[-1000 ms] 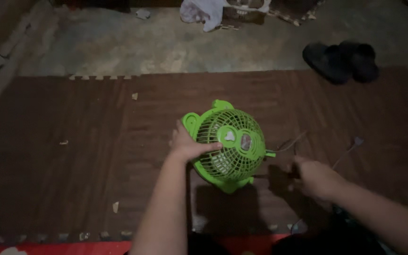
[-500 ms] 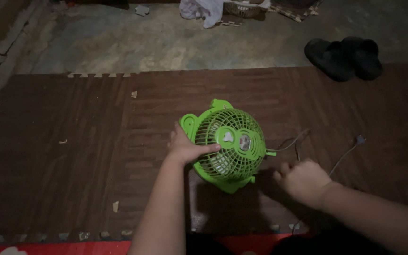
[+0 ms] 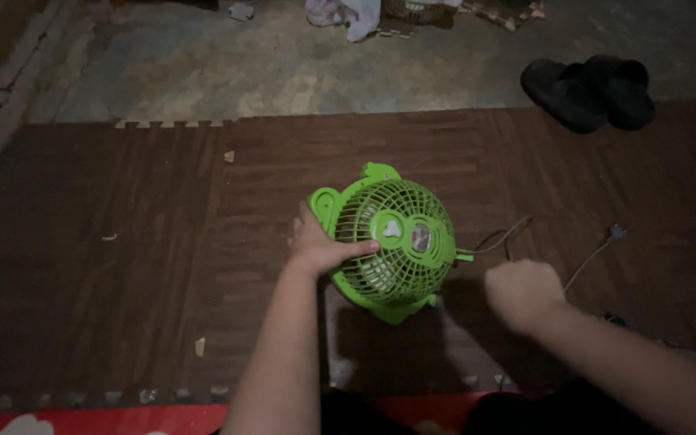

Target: The person disassembles a small green electric fan by removing the front grille and then uses a screwdriver to loosen screws on the rear housing. The fan remains partially disassembled at the end of the clip.

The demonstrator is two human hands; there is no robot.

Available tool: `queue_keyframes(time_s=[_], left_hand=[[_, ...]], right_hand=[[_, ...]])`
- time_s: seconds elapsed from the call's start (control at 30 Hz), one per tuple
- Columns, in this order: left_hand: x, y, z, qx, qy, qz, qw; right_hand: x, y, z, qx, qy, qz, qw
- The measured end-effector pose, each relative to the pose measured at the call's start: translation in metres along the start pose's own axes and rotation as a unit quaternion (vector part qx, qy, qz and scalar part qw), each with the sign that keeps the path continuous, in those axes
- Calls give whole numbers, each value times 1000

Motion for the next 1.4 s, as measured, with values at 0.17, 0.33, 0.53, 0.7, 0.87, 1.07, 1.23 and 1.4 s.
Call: queue_keyframes(time_s=[0.17,0.33,0.53,0.7,0.87,1.07,1.23,1.4], left_hand=[[-7,1,1,0,13,-10,1000],[-10,3,-8,15,15,1,1000],[-13,-6,1,-10,5,-30,999],[-9,-4,0,-8,-7,-23,1000],[-1,3,-3,-1,-1,-10,1000],[1,4,-3,-5,22,-11,1000],[2,1,2,-10,7,-13,1000],[2,1,2,-4,-2,-18,1000]], right_hand=[[-16,-12,-22,28,-94,42,994],[-15,-19,-35,6,-60,9,998],[-30,2,-8,26,126,-153,980],[-19,-9,-2,8,102,-131,986],[-6,-13,-5,20,25,-45,998],[-3,-14,-6,28,-64,27,997],[21,-10,1,-46,-169,100,980],[23,-9,-8,-62,-228,122,964]])
Point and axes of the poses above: each hand's wrist, its own y-axis away from the middle knuckle, its own z-axis out of the palm, x = y × z, the point moved 10 cm from there along -y, towards the middle knuckle, and after that the axes turned 7 degrees about -x, right-handed, at the moved point
